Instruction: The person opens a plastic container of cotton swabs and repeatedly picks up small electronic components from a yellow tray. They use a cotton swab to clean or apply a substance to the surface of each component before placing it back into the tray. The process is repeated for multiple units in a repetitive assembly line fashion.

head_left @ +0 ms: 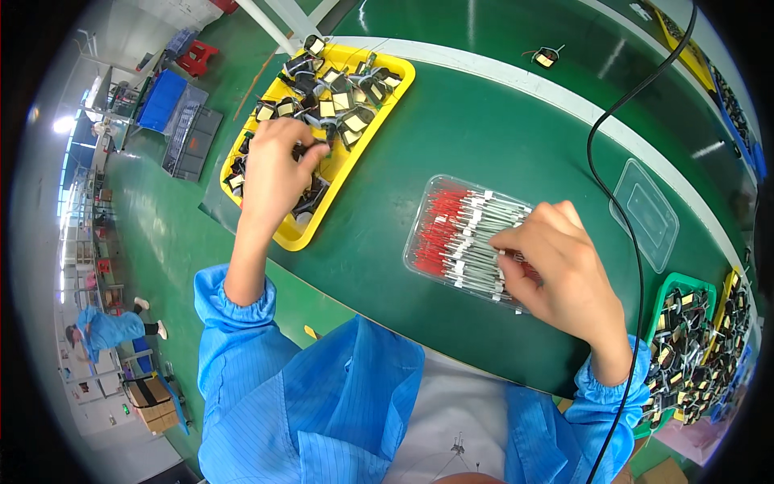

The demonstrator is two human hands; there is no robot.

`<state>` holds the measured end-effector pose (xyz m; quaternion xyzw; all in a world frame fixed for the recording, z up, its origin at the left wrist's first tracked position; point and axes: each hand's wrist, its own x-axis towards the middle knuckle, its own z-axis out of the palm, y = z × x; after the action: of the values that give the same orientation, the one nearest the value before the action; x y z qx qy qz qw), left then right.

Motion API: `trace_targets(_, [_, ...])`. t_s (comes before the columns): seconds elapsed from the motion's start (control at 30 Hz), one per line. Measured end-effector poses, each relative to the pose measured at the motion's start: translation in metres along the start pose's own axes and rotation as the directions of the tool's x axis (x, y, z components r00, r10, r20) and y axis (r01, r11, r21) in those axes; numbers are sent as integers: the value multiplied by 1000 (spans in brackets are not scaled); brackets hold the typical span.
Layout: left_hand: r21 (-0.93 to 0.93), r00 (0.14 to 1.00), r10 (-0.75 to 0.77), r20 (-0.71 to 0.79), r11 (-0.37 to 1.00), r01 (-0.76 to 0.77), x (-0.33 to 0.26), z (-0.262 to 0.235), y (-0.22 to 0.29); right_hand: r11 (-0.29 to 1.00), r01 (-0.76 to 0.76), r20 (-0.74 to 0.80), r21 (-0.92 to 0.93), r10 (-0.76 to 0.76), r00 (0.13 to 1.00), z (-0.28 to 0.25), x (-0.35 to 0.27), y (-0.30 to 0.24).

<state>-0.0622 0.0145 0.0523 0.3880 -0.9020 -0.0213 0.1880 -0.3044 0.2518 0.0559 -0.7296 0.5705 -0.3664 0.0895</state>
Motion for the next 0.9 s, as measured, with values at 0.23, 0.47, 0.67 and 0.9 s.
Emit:
trace_targets(0.23, [-970, 999, -31, 31, 241, 38, 7, 7, 53, 957, -117, -64, 265, 138, 988, -7, 1, 6])
trace_targets(0.47, [-903, 877, 436, 203, -263, 340, 0, 49, 130, 268, -183, 57, 946, 419, 906, -5, -6, 8])
trace_targets(0.67, [-967, 827, 530, 188, -45, 249, -2, 54, 131, 184, -241, 142, 953, 431, 891, -6, -6, 14])
trace_targets(0.9, [-962, 838, 476, 268, 94, 255, -10, 51, 130, 151, -308, 198, 939, 494, 847, 0, -2, 10])
